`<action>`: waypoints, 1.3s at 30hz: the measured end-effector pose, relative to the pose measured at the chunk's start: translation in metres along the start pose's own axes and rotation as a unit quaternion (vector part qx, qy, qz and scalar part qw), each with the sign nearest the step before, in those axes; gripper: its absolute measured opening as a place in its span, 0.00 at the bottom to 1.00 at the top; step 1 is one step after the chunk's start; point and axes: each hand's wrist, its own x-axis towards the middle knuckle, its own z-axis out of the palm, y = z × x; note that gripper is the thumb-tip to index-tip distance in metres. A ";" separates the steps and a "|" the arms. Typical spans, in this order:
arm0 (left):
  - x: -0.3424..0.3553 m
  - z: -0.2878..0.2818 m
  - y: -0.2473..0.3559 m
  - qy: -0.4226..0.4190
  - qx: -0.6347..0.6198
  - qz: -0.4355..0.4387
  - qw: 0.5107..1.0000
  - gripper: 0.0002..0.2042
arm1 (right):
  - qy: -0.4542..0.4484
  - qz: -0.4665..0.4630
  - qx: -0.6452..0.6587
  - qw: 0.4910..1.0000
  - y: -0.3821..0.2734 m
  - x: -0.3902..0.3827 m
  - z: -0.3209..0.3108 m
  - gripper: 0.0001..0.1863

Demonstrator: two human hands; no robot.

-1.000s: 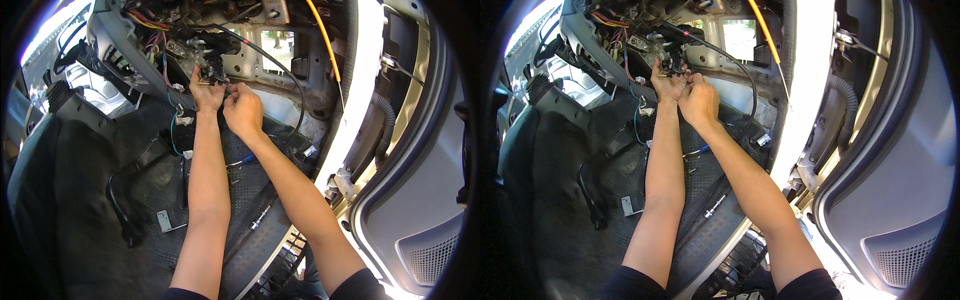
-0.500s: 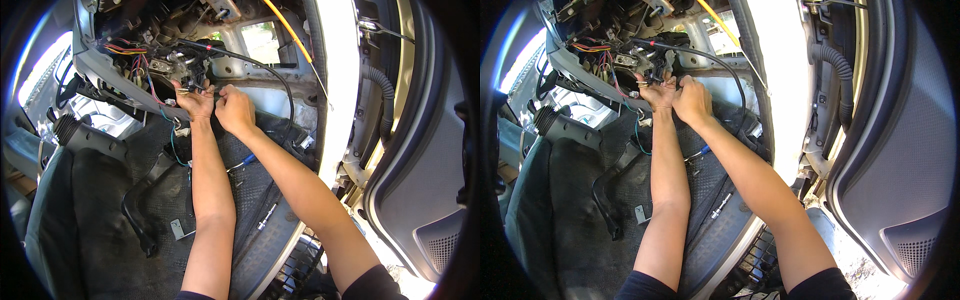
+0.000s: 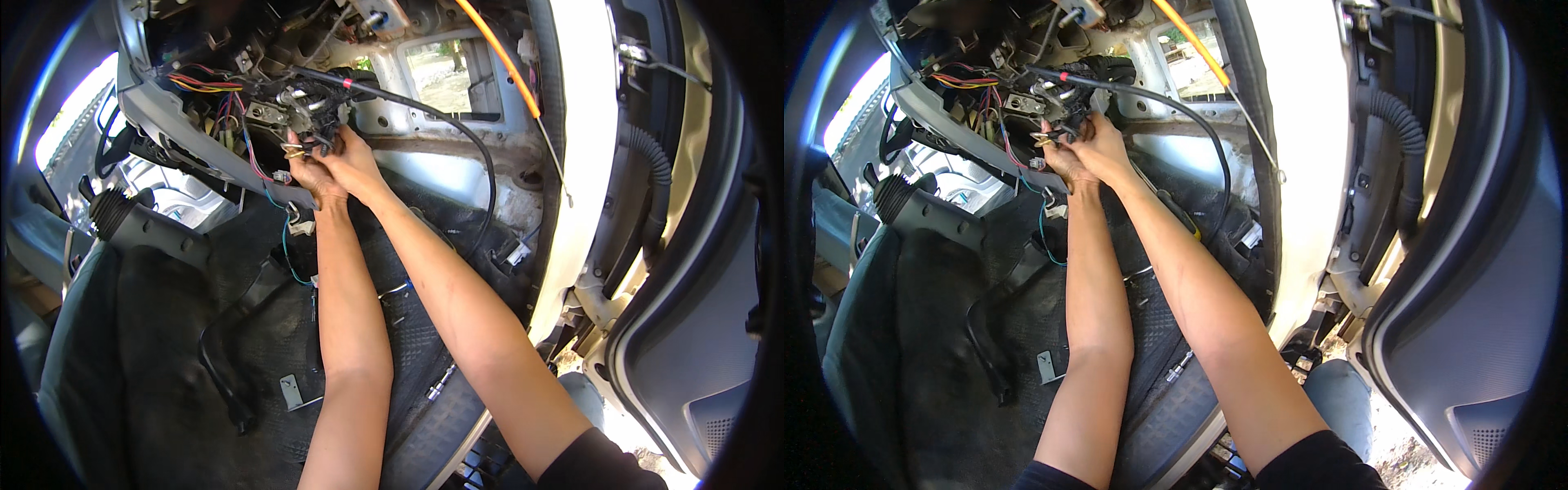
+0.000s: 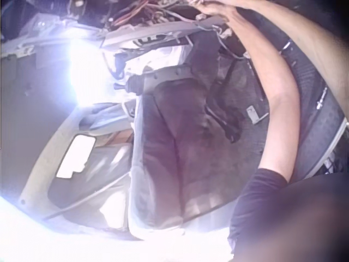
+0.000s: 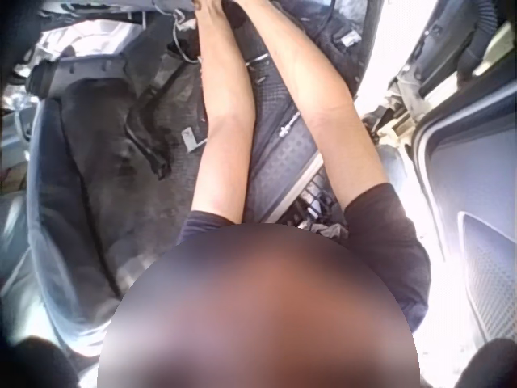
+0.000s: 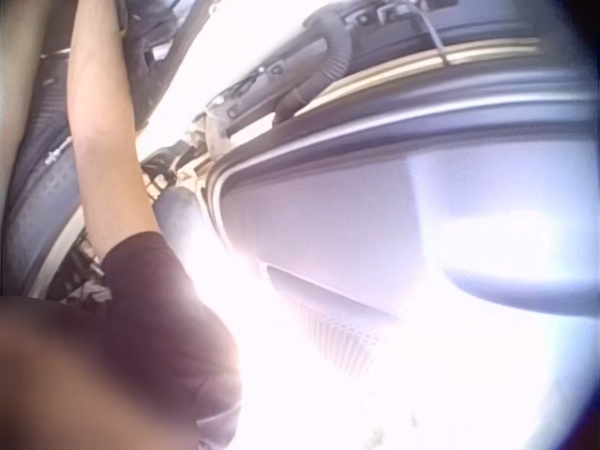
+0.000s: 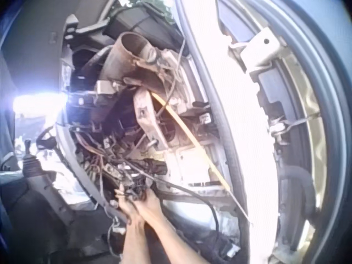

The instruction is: The person works inside a vehicle's footwell area, using a screwdriver and pliers to disconnect and reconnect electrical connectors and wires. They repeatedly probe and adjust connections within the exposed wiring harness.

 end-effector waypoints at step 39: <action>-0.010 0.009 0.005 -0.045 0.083 -0.061 0.994 0.13 | -0.180 0.265 0.010 0.947 -0.077 -0.002 -0.056 0.23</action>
